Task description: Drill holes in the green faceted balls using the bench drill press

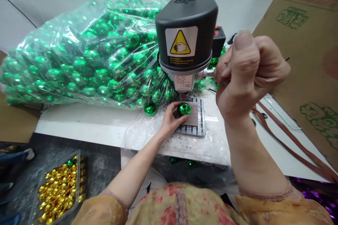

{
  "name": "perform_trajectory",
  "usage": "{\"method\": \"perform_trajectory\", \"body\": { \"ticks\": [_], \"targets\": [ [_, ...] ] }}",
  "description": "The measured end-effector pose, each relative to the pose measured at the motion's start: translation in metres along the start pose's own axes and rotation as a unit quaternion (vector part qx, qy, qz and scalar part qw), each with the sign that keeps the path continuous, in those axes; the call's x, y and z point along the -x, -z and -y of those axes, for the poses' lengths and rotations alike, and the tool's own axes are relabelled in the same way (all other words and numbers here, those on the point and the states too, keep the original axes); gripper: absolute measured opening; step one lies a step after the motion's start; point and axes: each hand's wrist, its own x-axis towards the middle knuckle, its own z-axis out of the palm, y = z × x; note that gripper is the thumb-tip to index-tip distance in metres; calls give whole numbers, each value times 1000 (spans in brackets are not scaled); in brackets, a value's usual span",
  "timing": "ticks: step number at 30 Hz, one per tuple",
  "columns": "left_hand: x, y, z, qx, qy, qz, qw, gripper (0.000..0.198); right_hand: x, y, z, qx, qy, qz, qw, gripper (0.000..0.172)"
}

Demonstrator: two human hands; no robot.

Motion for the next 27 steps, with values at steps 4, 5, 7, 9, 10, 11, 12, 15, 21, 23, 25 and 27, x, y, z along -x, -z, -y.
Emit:
{"method": "perform_trajectory", "body": {
  "ticks": [4, 5, 7, 9, 10, 11, 12, 15, 21, 23, 25, 27],
  "targets": [
    [0, 1, 3, -6, -1, 4, 1000, 52, 11, 5, 0, 9, 32, -3, 999, 50],
    [0, 1, 4, -4, -1, 5, 1000, 52, 15, 6, 0, 15, 33, 2, 999, 51],
    [0, 0, 5, 2, -4, 7, 1000, 53, 21, 10, 1, 35, 22, 12, 999, 52],
    [1, 0, 5, 9, -9, 8, 1000, 52, 25, 13, 1, 48, 13, 16, 999, 50],
    [1, 0, 5, 13, -12, 8, 1000, 52, 27, 15, 1, 52, 14, 13, 998, 48],
    [1, 0, 5, 16, -13, 8, 1000, 52, 28, 16, 1, 51, 17, 11, 998, 46],
    [1, -1, 5, 19, -13, 7, 1000, 52, 30, 17, 1, 48, 20, 11, 999, 43],
    [1, -1, 3, 21, -10, 2, 1000, 52, 32, 19, 0, 41, 24, 13, 999, 41],
    [2, -2, 4, 25, -8, 3, 1000, 53, 35, 20, -3, 61, 19, -7, 998, 53],
    [2, -1, 5, 21, -13, 2, 1000, 52, 36, 21, -5, 65, 20, -7, 998, 56],
    [2, -1, 6, 16, -17, 4, 1000, 52, 38, 23, -8, 61, 32, -2, 998, 56],
    [2, -1, 6, 12, -22, 3, 1000, 52, 40, 24, -10, 50, 59, 4, 997, 52]
  ]
}}
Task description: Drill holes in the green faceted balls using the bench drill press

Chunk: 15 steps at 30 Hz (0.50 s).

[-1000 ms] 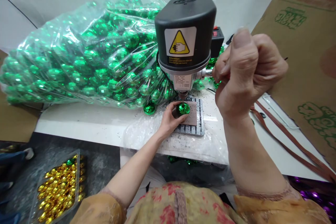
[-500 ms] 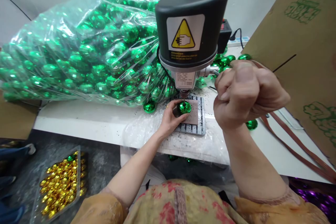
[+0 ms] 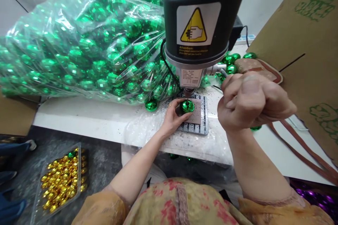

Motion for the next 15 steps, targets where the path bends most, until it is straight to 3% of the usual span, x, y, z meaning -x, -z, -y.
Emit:
{"method": "perform_trajectory", "body": {
  "ticks": [15],
  "targets": [
    [0, 0, -2, -11, -1, -6, 1000, 51, 12, 7, -17, -52, 75, 28, 995, 49]
  ]
}}
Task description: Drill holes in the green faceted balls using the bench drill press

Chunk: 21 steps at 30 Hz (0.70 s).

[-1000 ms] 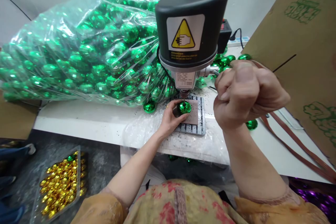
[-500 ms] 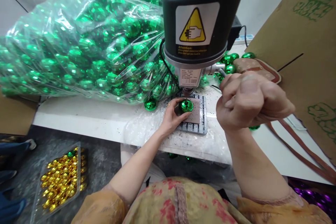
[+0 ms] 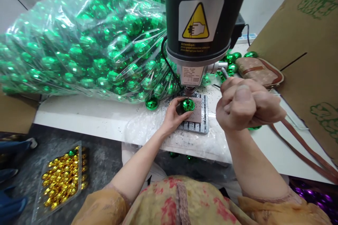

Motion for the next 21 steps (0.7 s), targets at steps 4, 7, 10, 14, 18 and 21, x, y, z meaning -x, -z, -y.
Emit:
{"method": "perform_trajectory", "body": {
  "ticks": [4, 7, 10, 14, 18, 21],
  "targets": [
    [0, 0, 0, 4, 0, 1, 1000, 51, 3, 1, 2, 0, 29, 2, 1000, 48],
    [0, -4, 0, 1, 4, -9, 1000, 50, -15, -9, 12, 23, -70, -20, 997, 46],
    [3, -7, -6, -26, 18, -47, 998, 49, -43, -26, 20, 37, -120, -73, 989, 45],
    [35, 1, -27, -108, -34, -98, 989, 46, -63, -38, 23, 69, -153, -73, 983, 50],
    [99, 23, -41, -163, -250, 90, 950, 51, -62, -37, 22, 58, -151, -60, 985, 50],
    [143, 34, -32, -302, -323, 216, 871, 32, -61, -38, 21, 54, -135, -80, 986, 48]
  ]
}}
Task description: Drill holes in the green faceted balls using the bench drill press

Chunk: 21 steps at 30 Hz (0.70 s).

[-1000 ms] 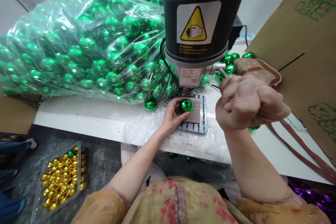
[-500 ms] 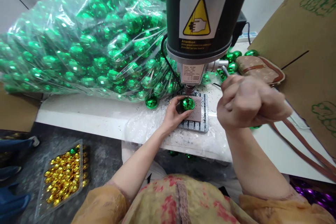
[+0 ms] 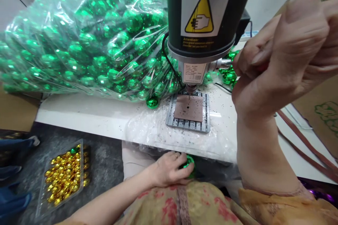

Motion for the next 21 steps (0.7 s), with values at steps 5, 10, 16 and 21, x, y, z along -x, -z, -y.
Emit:
{"method": "perform_trajectory", "body": {
  "ticks": [5, 10, 16, 21],
  "targets": [
    [31, -12, 2, -76, -46, 2, 996, 27, -1, -2, -3, -9, -11, -23, 1000, 52],
    [7, 16, 48, -92, 169, -214, 958, 26, 0, 3, -5, -40, -18, -15, 999, 47],
    [-20, 32, 129, -111, 393, -191, 893, 36, 2, 6, -7, -65, -4, 18, 998, 52],
    [-16, 15, 142, -70, 425, -195, 881, 35, 0, 7, -11, -58, 19, 12, 998, 49]
  ]
}}
